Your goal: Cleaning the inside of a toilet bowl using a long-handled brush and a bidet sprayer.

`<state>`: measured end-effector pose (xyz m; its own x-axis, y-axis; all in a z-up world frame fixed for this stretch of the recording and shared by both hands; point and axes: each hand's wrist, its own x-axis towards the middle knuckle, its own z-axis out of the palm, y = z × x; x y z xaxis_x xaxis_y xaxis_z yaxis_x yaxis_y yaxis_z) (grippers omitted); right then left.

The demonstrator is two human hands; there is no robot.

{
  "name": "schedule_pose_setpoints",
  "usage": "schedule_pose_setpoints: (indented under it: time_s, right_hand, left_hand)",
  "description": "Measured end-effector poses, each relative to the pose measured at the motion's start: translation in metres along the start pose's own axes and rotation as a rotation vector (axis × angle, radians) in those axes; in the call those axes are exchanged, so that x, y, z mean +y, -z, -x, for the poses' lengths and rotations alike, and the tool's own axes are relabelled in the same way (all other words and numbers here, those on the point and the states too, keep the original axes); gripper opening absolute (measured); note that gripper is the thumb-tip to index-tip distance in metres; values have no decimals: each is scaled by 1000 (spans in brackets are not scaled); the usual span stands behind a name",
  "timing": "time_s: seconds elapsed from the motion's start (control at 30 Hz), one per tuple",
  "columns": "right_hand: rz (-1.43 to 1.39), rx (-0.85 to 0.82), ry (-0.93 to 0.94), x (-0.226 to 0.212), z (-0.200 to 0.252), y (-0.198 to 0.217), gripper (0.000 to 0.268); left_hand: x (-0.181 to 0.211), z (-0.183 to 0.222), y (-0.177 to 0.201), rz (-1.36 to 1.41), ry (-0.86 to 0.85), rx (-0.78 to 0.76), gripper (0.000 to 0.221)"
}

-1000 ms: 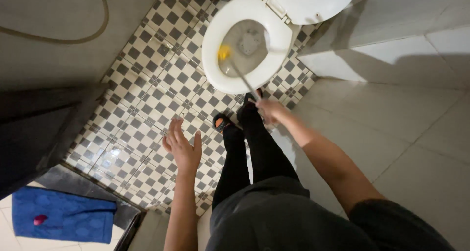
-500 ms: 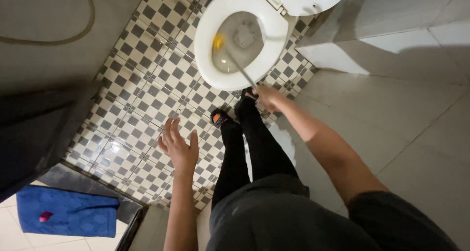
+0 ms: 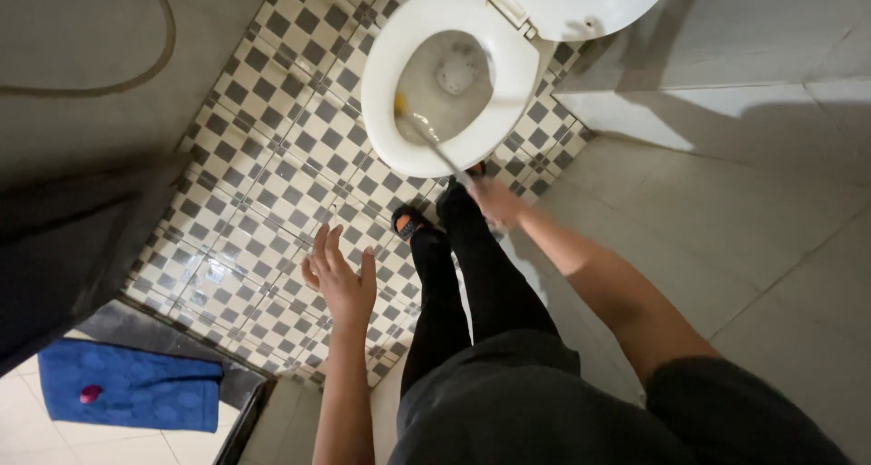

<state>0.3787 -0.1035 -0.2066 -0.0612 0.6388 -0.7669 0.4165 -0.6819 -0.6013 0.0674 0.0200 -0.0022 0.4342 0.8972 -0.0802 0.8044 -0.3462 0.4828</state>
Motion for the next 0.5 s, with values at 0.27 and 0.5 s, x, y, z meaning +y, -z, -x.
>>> schedule_pose_setpoints:
  time_s: [0.27,0.5]
  right_hand:
    - [-311,266,-203,-61,-17,47,43]
    - [49,139,-86,-20,20,17,51]
  left_hand:
    - [10,-8,2,-29,87,-22,55]
    - [7,-2,-8,-26,111,-11,56]
